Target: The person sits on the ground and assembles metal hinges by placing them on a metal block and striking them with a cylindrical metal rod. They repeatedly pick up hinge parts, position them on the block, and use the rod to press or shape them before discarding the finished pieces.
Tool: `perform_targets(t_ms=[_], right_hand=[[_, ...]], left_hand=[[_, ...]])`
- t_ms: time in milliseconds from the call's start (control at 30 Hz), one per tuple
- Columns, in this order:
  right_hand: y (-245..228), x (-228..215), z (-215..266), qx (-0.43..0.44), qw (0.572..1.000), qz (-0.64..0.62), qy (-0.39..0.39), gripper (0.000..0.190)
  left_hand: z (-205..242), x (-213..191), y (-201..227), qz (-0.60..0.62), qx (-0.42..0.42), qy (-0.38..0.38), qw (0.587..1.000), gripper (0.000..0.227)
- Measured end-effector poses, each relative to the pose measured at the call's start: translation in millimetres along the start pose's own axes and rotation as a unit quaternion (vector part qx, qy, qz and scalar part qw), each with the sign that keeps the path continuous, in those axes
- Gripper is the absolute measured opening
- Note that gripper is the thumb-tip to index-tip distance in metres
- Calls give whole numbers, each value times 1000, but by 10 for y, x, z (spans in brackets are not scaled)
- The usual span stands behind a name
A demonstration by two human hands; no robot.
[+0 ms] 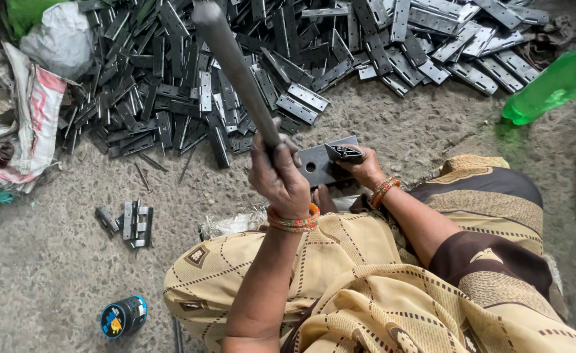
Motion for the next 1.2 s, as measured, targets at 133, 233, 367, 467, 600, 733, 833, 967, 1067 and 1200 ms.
perform_targets(t_ms=[133, 233, 367, 467, 600, 733, 833, 967, 1067, 1200], right_hand=[[242, -70, -11, 49, 998, 13, 28, 35], [510, -61, -27, 153, 956, -244, 53, 37], [322, -88, 52, 40, 997, 51, 34, 42], [302, -40, 75, 72, 997, 27, 29, 36], [141, 12, 91, 34, 999, 27, 12, 39], [32, 49, 71, -9, 999, 49, 6, 41], [24, 45, 72, -10, 999, 48, 7, 41], [60, 42, 104, 32, 997, 69, 4, 27], [-71, 73, 120, -16, 993, 116, -3, 34], [-101, 89, 80, -8, 994, 105, -8, 38]], left_hand=[[573, 392, -501, -188, 76, -122, 972, 30], [1432, 787, -1422, -305, -103, -440, 838, 21], [1566, 661, -1384, -295, -10, -327, 898, 22], [1210, 551, -1259, -234, -61, -283, 928, 24], [568, 297, -715, -173, -40, -165, 970, 27], [376, -46, -322, -96, -5, -42, 994, 30], [514, -59, -427, -121, 7, -27, 992, 34], [924, 377, -1012, -274, 6, -235, 933, 30], [1232, 444, -1511, -323, -108, -301, 891, 23], [1155, 348, -1622, -313, -139, -272, 899, 22]])
Point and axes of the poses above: each hand's wrist, its own z-axis away from the middle knuckle, its own x-axis out of the palm, y = z × x, the point moved 9 cm from there along -z, towards the middle knuckle, and after that the axes turned 12 degrees about -z, right-handed, at the moved point
